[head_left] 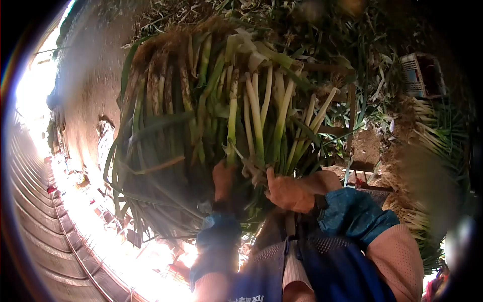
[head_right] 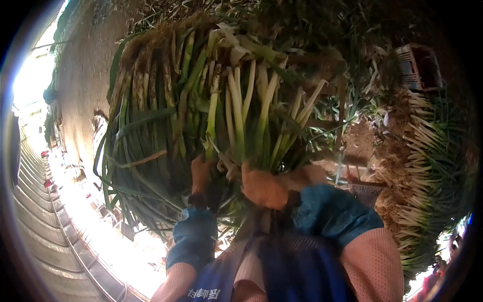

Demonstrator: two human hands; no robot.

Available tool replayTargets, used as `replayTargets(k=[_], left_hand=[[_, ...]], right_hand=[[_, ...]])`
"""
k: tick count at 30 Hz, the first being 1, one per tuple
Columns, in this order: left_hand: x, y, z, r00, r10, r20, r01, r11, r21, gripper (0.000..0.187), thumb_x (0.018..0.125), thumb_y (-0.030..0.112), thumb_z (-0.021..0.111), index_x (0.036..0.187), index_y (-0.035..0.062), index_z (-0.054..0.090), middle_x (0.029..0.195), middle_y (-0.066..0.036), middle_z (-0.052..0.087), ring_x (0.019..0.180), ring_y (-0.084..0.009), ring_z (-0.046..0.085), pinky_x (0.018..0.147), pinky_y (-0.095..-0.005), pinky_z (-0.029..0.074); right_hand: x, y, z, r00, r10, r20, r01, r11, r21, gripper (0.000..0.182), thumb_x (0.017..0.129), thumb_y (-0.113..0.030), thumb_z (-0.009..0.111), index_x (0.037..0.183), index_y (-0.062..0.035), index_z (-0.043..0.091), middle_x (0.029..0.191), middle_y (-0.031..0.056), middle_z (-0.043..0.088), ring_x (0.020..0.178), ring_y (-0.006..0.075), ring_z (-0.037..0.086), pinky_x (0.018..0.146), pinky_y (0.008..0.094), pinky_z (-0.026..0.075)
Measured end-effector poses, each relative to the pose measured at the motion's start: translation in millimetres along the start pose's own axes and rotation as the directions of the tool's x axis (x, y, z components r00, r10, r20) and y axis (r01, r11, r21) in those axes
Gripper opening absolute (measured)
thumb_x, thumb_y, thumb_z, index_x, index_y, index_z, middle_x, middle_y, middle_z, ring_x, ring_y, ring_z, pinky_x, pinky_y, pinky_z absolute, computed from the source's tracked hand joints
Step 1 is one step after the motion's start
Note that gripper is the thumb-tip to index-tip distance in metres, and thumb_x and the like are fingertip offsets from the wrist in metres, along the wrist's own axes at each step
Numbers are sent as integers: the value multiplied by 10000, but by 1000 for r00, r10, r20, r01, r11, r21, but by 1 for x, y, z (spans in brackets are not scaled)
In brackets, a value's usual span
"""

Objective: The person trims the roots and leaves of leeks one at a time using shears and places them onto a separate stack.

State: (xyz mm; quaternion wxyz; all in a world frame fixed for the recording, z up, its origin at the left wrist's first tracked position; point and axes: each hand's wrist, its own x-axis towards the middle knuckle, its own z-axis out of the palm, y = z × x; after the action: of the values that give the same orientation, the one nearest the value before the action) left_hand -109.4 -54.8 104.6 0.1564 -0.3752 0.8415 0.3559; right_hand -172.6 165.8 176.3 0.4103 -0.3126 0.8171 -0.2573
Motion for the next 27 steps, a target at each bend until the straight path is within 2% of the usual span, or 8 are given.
replayTargets(k=[3,6,8,12,18,21,24,27], left_hand=[[-2,-9,3,1000,20,-17,-21,997,-79,297,705,91,614,958,-63,598,772,-151,640,657,-249,605,616,-338,450],[-1,-7,4,991,-93,91,123,905,-408,267,723,81,609,953,-57,606,729,-71,615,590,-150,550,540,-295,426],[-8,12,-9,978,-152,140,200,871,-449,255,736,78,607,957,-51,610,702,-34,584,571,-103,506,504,-268,399],[-7,8,-11,986,-110,129,161,850,-501,253,751,84,603,971,-43,608,648,-23,559,535,-81,475,469,-249,372],[-14,10,-9,991,-104,86,122,961,-248,259,754,92,597,967,-55,601,619,-46,552,513,-96,478,461,-262,379],[-20,5,-11,983,-138,125,171,932,-319,258,754,92,594,964,-57,601,625,-50,557,519,-101,488,468,-267,389],[-15,-15,-9,989,145,6,-139,960,-245,243,761,100,587,947,-57,601,616,-43,552,511,-100,488,457,-263,385],[-26,7,-16,985,-145,90,169,902,-398,236,767,124,589,928,-47,606,619,-43,553,504,-100,491,452,-266,389]], right_hand=[[-19,0,1,998,-7,58,6,1000,26,504,755,-180,590,1108,98,361,754,238,597,678,331,628,555,398,502],[-27,7,9,999,-23,26,21,998,60,465,756,-172,582,1071,98,373,729,238,594,684,350,624,565,414,503],[-15,8,12,999,31,14,-32,995,92,430,753,-165,580,1033,99,388,701,234,591,689,358,622,573,425,503],[39,26,34,982,21,-190,-8,998,65,427,761,-161,561,1031,121,386,652,217,582,600,359,599,522,428,484],[86,56,62,924,-112,-365,111,994,-23,593,790,-195,550,1168,189,302,682,226,580,547,368,576,491,427,467],[69,41,48,947,-72,-314,86,996,30,611,774,-187,557,1168,203,301,694,240,565,556,366,566,500,428,464],[46,20,32,987,47,-153,-29,993,118,526,767,-171,548,1113,177,359,706,239,572,594,368,575,528,439,468],[44,20,38,982,28,-188,-12,996,85,374,772,-163,528,1019,108,454,726,220,603,656,368,609,575,453,481]])
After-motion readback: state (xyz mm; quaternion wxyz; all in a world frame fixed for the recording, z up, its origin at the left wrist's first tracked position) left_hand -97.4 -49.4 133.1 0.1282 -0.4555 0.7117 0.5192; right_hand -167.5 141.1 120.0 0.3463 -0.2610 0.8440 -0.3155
